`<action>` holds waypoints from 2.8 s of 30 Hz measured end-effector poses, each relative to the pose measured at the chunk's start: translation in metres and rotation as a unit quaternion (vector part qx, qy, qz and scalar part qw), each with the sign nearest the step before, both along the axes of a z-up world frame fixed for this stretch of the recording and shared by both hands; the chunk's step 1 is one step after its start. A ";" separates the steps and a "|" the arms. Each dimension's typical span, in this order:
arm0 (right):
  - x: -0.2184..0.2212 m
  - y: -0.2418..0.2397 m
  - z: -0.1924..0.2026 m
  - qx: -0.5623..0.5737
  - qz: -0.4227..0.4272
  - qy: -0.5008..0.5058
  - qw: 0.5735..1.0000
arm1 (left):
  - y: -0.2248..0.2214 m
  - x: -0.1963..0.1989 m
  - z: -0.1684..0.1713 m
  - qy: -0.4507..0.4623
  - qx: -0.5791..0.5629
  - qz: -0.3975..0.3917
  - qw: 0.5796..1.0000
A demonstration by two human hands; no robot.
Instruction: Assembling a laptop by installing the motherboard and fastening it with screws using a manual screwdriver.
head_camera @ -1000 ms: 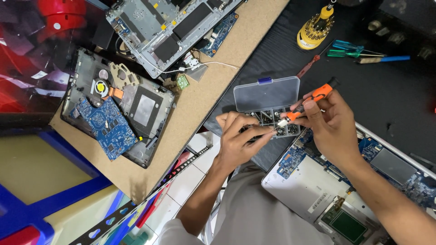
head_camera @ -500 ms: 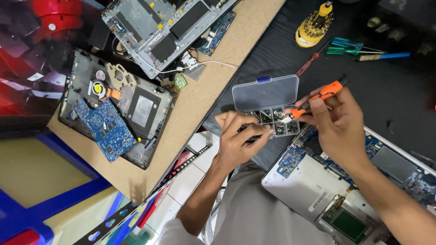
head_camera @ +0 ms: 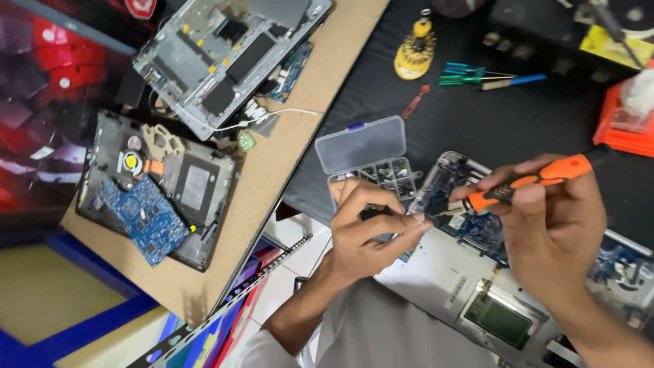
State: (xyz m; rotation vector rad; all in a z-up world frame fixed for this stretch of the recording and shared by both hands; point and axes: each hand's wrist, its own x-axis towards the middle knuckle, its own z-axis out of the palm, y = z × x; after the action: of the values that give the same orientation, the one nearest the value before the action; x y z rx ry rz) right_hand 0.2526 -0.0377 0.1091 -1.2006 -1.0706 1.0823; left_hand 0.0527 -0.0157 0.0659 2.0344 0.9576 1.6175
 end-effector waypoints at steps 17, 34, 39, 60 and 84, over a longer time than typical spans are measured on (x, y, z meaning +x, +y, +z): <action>0.047 -0.037 0.005 0.065 -0.045 -0.004 0.997 | 0.001 0.055 0.047 0.064 0.040 -0.087 0.993; 0.080 -0.074 0.008 0.111 -0.195 -0.152 0.963 | 0.000 0.098 0.035 0.110 -0.005 -0.101 0.989; 0.161 -0.113 -0.036 0.081 -0.280 -0.205 0.934 | -0.005 0.122 0.010 0.155 -0.086 -0.162 0.971; 0.211 -0.130 -0.094 0.036 -0.324 -0.418 0.848 | -0.040 0.227 -0.049 0.507 0.158 -0.253 0.809; 0.212 -0.127 -0.072 0.002 -0.253 -0.555 0.792 | -0.042 0.225 -0.047 0.518 0.139 -0.247 0.807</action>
State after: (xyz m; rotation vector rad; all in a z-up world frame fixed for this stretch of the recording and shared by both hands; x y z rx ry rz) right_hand 0.4647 -0.1650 0.0372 -2.0410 -1.4411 -0.1662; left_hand 0.2774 -0.0579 0.0189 3.0799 0.3481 0.2829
